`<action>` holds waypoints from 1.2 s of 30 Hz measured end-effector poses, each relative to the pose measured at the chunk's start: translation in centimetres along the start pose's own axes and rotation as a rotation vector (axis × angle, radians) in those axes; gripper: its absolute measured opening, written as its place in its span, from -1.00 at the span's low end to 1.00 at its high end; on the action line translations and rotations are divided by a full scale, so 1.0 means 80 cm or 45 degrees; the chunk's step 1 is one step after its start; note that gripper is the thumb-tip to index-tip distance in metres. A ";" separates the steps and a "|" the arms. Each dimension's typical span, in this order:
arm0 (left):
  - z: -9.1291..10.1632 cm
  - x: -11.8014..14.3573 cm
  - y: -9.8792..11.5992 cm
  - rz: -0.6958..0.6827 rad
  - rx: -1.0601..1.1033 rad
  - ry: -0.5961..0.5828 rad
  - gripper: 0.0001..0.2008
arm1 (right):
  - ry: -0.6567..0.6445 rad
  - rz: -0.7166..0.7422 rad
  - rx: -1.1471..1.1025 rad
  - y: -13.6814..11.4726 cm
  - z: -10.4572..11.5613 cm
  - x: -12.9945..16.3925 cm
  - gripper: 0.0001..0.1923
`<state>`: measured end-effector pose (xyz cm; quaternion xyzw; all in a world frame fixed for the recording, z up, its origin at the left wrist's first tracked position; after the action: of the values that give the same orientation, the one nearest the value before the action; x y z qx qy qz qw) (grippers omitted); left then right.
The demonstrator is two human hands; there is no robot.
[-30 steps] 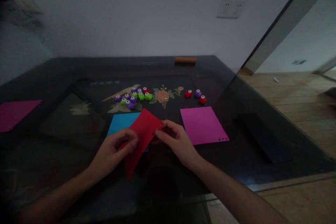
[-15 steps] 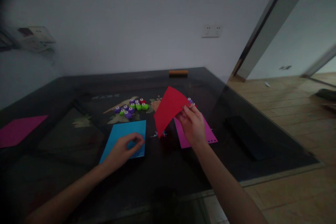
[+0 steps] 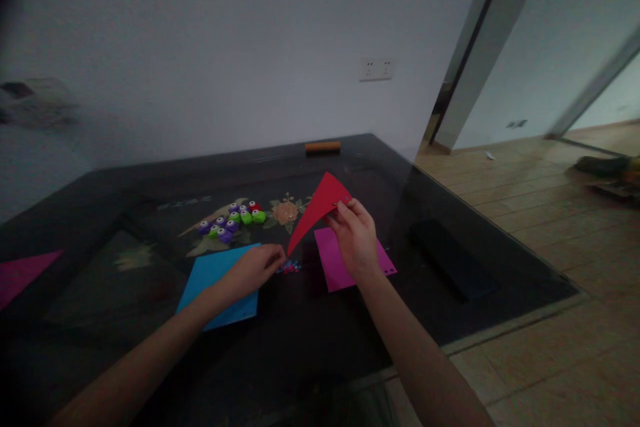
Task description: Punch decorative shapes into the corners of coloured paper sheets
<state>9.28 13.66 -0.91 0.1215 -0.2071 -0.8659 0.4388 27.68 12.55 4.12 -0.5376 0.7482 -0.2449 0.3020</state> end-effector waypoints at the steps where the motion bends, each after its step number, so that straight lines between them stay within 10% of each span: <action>1: 0.001 -0.001 0.000 0.002 -0.035 0.003 -0.83 | -0.005 -0.006 0.004 0.001 0.000 0.000 -0.89; 9: 0.012 0.002 -0.007 0.040 0.079 0.076 -0.85 | 0.005 -0.024 0.125 0.001 -0.004 0.004 -0.87; 20: -0.040 0.027 0.035 0.579 2.110 -0.233 -0.58 | -0.105 -0.074 0.171 0.005 -0.018 0.015 -0.86; 31: 0.051 0.025 -0.023 0.376 1.709 0.537 -0.71 | -0.234 -0.154 0.341 0.026 -0.017 0.015 -0.82; 36: 0.092 0.026 -0.051 0.338 1.374 0.555 -0.59 | -0.338 -0.360 0.560 0.045 -0.016 0.018 -0.79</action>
<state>2.27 15.97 3.65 0.4753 -0.5362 -0.5313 0.4520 24.08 12.35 2.24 -0.5855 0.5488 -0.3684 0.4693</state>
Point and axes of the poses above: each hand's wrist, its own x-axis away from the middle knuckle, its own z-axis out of the back of the hand, y = z × x, the point moved 7 cm from there along -x, towards the middle knuckle, and after that the axes turned 3 degrees about -x, right-handed, at the moved point
